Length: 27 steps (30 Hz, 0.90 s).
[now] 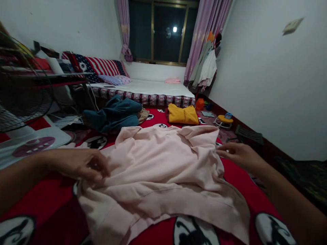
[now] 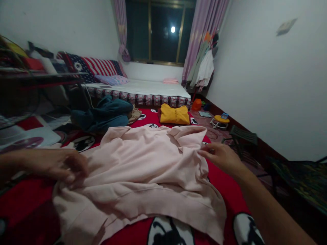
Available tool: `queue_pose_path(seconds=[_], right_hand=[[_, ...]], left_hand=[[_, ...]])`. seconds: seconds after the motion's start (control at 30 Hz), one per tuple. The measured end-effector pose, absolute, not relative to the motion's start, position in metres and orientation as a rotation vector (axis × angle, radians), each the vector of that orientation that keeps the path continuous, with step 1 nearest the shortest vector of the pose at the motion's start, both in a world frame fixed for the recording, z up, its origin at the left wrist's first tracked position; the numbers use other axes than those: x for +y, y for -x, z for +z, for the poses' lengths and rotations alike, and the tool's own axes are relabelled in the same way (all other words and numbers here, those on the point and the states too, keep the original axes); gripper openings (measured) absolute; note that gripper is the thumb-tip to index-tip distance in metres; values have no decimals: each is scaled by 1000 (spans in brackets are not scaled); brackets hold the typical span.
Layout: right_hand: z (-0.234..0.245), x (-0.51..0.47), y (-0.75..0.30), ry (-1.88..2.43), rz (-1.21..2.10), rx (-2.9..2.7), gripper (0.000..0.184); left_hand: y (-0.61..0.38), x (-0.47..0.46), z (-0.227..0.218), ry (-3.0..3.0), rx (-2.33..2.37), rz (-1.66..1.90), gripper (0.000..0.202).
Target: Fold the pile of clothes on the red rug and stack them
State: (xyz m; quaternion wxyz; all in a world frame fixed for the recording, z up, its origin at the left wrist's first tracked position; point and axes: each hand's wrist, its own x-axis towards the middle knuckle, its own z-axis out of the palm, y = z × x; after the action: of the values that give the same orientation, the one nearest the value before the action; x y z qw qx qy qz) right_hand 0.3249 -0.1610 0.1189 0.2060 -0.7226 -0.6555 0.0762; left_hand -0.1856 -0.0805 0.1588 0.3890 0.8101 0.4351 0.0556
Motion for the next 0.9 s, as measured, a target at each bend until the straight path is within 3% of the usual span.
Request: queue_pose_path(seconds=[0.07, 0.17, 0.27, 0.37, 0.47, 0.57, 0.63, 0.77, 0.83, 0.9], right_hand=[[127, -130, -305, 1854, 53, -1821, 33], [122, -78, -274, 1671, -120, -1994, 37], [101, -38, -258, 1788, -280, -2038, 70], [79, -22, -258, 2150, -173, -1977, 92], [70, -28, -268, 2296, -87, -1945, 76], [77, -47, -285, 2115, 49, -2025, 43], [89, -61, -301, 1961, 279, -2039, 33], [118, -81, -338, 1731, 673, -1865, 30], [133, -81, -354, 1677, 588, -1678, 34], [145, -74, -363, 1671, 292, -1458, 40]], left_hand=[[171, -56, 156, -2157, 1140, 87, 39], [148, -10, 133, -2399, 1491, 472, 70], [129, 21, 100, -2447, 1715, 475, 93], [113, 27, 73, -2463, 1870, 475, 89], [105, 15, 62, -2482, 1851, 476, 68], [106, -1, 63, -2584, 1595, 423, 48], [112, -10, 69, -2655, 1378, 396, 38], [124, -10, 95, -2730, 1049, 412, 31], [125, 5, 115, -2794, 1020, 516, 36], [121, 29, 138, -2852, 1099, 719, 39]])
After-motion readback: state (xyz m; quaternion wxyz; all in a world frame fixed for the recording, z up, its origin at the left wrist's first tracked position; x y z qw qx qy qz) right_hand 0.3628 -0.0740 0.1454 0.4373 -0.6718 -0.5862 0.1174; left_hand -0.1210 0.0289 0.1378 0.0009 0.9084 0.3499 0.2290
